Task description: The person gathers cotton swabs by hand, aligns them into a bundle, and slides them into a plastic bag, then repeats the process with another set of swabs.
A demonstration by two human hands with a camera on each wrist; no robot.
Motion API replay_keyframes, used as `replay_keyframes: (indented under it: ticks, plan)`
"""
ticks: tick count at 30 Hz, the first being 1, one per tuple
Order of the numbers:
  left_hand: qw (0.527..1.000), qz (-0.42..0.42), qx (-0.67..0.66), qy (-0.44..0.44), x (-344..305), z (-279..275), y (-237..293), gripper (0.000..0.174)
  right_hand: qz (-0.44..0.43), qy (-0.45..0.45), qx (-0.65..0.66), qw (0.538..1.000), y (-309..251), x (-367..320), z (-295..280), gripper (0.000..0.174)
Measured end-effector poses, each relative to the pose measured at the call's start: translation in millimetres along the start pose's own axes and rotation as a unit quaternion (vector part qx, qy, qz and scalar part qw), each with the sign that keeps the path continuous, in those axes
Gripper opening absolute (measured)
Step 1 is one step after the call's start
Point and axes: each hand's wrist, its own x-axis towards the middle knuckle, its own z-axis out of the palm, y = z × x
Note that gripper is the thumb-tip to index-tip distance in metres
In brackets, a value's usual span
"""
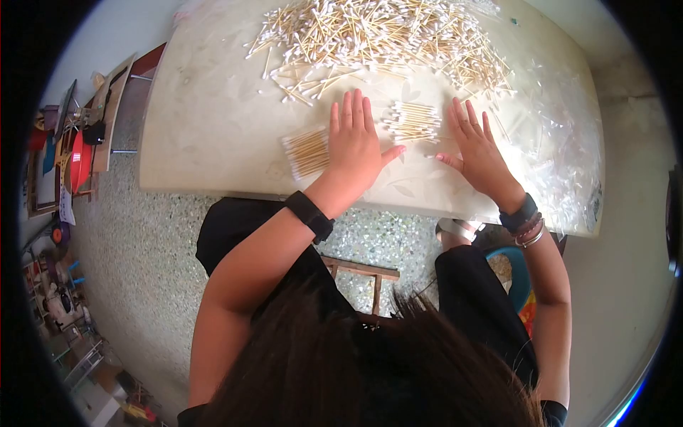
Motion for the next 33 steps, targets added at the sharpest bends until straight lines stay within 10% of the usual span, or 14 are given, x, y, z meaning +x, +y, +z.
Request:
replay_keyframes:
  ticks: [14,25,33]
  plan:
    - [0.998,0.021,-0.047,0.020,-2,4,18,0.090,-0.021,0.013,-0.027,0.999,-19,6,0,0.084]
    - [0.987,0.128,-0.097,-0.010,-14,2,26,0.081,0.016,0.100,0.209,0.973,-13,-18,-8,0.018]
    - [0.987,0.123,-0.102,-0.021,-16,-1,27,0.084,0.023,0.050,0.182,0.982,-10,-25,-23,0.007]
